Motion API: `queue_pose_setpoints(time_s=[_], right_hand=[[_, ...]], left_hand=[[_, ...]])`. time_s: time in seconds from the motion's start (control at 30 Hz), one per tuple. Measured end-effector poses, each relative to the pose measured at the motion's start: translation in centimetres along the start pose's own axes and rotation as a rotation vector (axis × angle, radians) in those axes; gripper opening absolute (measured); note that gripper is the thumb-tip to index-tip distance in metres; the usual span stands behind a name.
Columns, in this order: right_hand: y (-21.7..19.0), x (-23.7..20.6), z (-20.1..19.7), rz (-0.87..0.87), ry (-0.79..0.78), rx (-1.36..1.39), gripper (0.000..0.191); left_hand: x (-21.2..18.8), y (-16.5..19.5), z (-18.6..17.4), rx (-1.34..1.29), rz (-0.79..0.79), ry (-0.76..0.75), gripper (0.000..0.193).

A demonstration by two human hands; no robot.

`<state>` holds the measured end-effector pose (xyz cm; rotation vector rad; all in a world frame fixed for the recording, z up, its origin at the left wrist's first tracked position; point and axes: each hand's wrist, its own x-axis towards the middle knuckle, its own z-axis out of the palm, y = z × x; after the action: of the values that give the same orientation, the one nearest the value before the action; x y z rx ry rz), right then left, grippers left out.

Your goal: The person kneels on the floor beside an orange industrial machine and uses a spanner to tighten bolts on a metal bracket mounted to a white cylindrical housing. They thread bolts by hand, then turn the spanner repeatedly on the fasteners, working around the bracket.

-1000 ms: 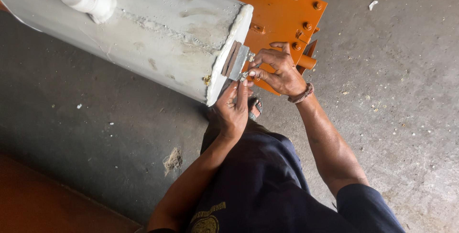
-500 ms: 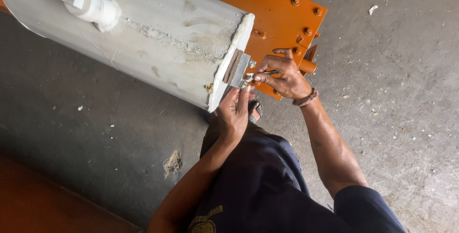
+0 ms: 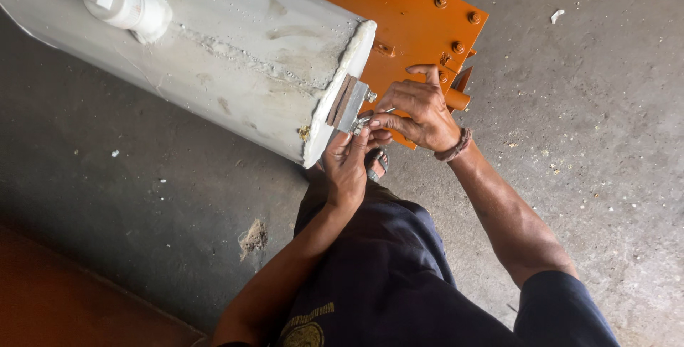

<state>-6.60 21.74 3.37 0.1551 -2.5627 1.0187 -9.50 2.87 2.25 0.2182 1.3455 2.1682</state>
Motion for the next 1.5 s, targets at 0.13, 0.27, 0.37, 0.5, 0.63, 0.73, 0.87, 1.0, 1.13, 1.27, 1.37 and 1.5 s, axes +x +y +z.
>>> queue_pose_setpoints(time_s=[0.13, 0.27, 0.37, 0.5, 0.63, 0.73, 0.87, 1.0, 1.13, 1.27, 1.37, 1.5], right_hand=[[0.6, 0.1, 0.1, -0.006, -0.004, 0.005, 0.020], [1.4, -0.5, 0.1, -0.024, -0.015, -0.057, 0.021], [2.3, -0.5, 0.3, -0.066, 0.021, -0.058, 0.028], [3.0, 0.6, 1.1, 0.249, 0.188, 0.200, 0.044], [2.5, 1.7, 1.7, 0.183, 0.190, 0.373, 0.050], [2.7, 1.9, 2.0, 0.215, 0.204, 0.469, 0.052], [3.8, 1.4, 3.4, 0.363, 0.148, 0.541, 0.051], [2.6, 0.8, 6.7, 0.447, 0.234, 0.912, 0.050], [2.5, 0.8, 7.1, 0.406, 0.222, 1.044, 0.040], [2.8, 2.2, 5.9, 0.330, 0.068, 0.769, 0.044], [1.6, 2.3, 7.3, 0.528, 0.113, 1.372, 0.037], [1.8, 1.5, 8.0, 0.298, 0.186, 1.129, 0.039]], left_hand=[[0.0, -0.1, 0.4, 0.000, -0.056, 0.051, 0.024], [0.0, -0.4, 0.7, -0.024, -0.016, 0.061, 0.024], [-0.1, -0.4, 0.9, -0.060, 0.023, 0.067, 0.025], [0.1, -0.1, 0.8, -0.034, 0.044, 0.063, 0.028], [0.1, 0.0, 0.5, -0.030, 0.035, 0.065, 0.029], [0.6, -0.2, 0.0, -0.011, 0.036, 0.038, 0.029], [0.6, -0.6, -0.5, -0.027, 0.078, 0.000, 0.028], [0.0, -0.6, -1.0, -0.043, 0.039, -0.004, 0.029], [-0.4, 0.1, -1.8, -0.032, -0.050, 0.005, 0.028], [-0.3, 0.5, -2.0, 0.068, -0.089, 0.035, 0.028], [-0.3, 0.6, -2.2, 0.112, -0.153, 0.035, 0.029], [-0.8, 0.7, -2.4, 0.136, -0.142, 0.031, 0.029]])
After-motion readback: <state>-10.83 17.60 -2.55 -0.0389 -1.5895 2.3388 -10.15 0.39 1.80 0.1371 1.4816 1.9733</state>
